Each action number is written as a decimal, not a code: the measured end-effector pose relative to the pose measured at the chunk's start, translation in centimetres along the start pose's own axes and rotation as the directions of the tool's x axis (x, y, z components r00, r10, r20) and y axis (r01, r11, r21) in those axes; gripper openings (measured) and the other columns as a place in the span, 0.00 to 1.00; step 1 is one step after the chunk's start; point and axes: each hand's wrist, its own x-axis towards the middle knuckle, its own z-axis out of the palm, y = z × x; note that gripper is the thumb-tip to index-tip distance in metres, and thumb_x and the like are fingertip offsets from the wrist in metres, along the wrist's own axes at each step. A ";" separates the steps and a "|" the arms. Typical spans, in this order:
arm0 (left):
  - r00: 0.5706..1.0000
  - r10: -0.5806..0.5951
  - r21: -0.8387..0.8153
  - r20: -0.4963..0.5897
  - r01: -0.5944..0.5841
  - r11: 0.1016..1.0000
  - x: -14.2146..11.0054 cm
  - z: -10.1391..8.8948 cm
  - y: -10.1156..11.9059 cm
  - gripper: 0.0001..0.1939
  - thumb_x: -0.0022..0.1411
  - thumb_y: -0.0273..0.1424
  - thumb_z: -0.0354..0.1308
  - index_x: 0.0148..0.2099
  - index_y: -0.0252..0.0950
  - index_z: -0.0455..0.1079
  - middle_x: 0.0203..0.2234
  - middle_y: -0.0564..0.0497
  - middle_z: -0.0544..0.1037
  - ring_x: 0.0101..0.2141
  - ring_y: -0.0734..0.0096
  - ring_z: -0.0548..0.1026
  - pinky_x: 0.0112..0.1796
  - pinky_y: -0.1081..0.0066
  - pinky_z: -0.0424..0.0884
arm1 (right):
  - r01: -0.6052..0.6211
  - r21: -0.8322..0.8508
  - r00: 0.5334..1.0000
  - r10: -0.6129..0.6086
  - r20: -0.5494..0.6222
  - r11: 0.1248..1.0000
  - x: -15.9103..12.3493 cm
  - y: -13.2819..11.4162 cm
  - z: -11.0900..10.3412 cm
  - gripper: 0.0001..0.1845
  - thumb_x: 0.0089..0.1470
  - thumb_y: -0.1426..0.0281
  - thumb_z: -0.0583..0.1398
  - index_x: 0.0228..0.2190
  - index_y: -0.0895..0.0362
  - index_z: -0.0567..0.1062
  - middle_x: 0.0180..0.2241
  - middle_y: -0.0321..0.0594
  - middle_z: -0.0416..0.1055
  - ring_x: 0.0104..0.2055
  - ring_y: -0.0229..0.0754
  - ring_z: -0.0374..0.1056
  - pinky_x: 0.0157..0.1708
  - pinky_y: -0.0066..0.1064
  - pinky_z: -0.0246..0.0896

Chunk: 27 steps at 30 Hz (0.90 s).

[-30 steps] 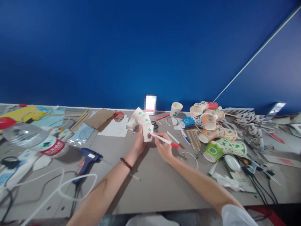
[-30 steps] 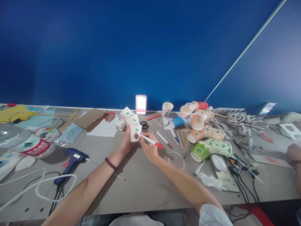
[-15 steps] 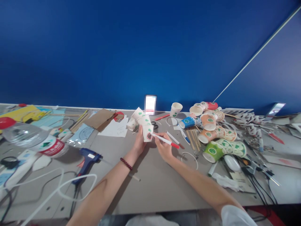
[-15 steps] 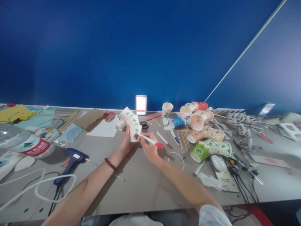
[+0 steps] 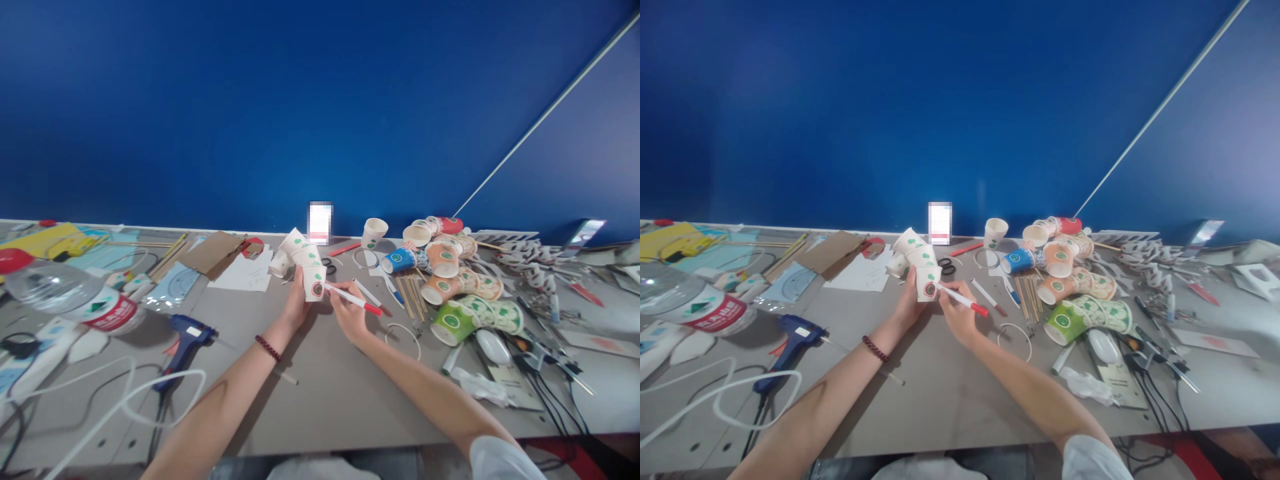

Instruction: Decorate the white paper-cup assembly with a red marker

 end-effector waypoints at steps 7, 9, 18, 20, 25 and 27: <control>1.000 0.013 -0.018 0.026 -0.013 1.000 -0.1 0.1 0.1 0.31 0.63 0.59 0.58 0.49 0.36 0.77 0.38 0.45 0.82 0.39 0.62 0.80 0.38 0.68 0.75 | -0.001 -0.006 1.000 0.001 0.006 1.000 0.0 0.2 0.0 0.11 0.59 0.59 0.64 0.33 0.53 0.76 0.32 0.41 0.81 0.34 0.46 0.77 0.35 0.37 0.72; 1.000 0.014 -0.021 0.020 -0.013 1.000 -0.2 0.2 0.2 0.32 0.63 0.59 0.57 0.49 0.36 0.77 0.38 0.45 0.82 0.38 0.62 0.80 0.37 0.68 0.75 | 0.004 -0.004 1.000 -0.004 0.007 1.000 0.0 0.1 -0.1 0.11 0.59 0.59 0.63 0.33 0.53 0.76 0.32 0.41 0.81 0.34 0.46 0.77 0.36 0.38 0.73; 1.000 0.004 -0.005 0.017 -0.004 1.000 -0.3 0.2 0.2 0.31 0.65 0.58 0.55 0.49 0.34 0.77 0.38 0.43 0.83 0.38 0.60 0.80 0.36 0.68 0.74 | -0.002 0.002 1.000 0.002 -0.001 1.000 0.1 0.1 -0.1 0.10 0.58 0.60 0.63 0.33 0.53 0.76 0.31 0.40 0.80 0.33 0.46 0.77 0.34 0.37 0.72; 1.000 0.006 -0.006 0.021 -0.006 1.000 -0.3 0.1 0.2 0.32 0.64 0.59 0.56 0.49 0.34 0.77 0.37 0.43 0.83 0.38 0.60 0.80 0.36 0.68 0.74 | 0.002 0.004 1.000 -0.002 -0.004 1.000 0.1 0.1 -0.1 0.09 0.57 0.60 0.64 0.32 0.53 0.75 0.31 0.40 0.80 0.33 0.46 0.77 0.35 0.37 0.72; 1.000 0.010 -0.022 0.003 -0.010 1.000 -0.3 0.3 0.3 0.31 0.64 0.59 0.57 0.49 0.35 0.78 0.37 0.44 0.83 0.36 0.63 0.80 0.37 0.68 0.75 | 0.007 0.015 1.000 -0.007 -0.003 1.000 0.2 -0.1 0.0 0.09 0.57 0.61 0.63 0.32 0.53 0.75 0.31 0.40 0.80 0.33 0.46 0.77 0.35 0.38 0.73; 1.000 0.012 -0.017 -0.002 -0.012 1.000 -0.4 0.3 0.3 0.30 0.66 0.58 0.55 0.48 0.35 0.78 0.37 0.44 0.83 0.36 0.63 0.80 0.37 0.68 0.75 | -0.001 0.025 1.000 0.001 0.000 1.000 0.2 -0.2 0.0 0.09 0.57 0.60 0.64 0.31 0.53 0.75 0.30 0.40 0.80 0.32 0.46 0.77 0.35 0.37 0.73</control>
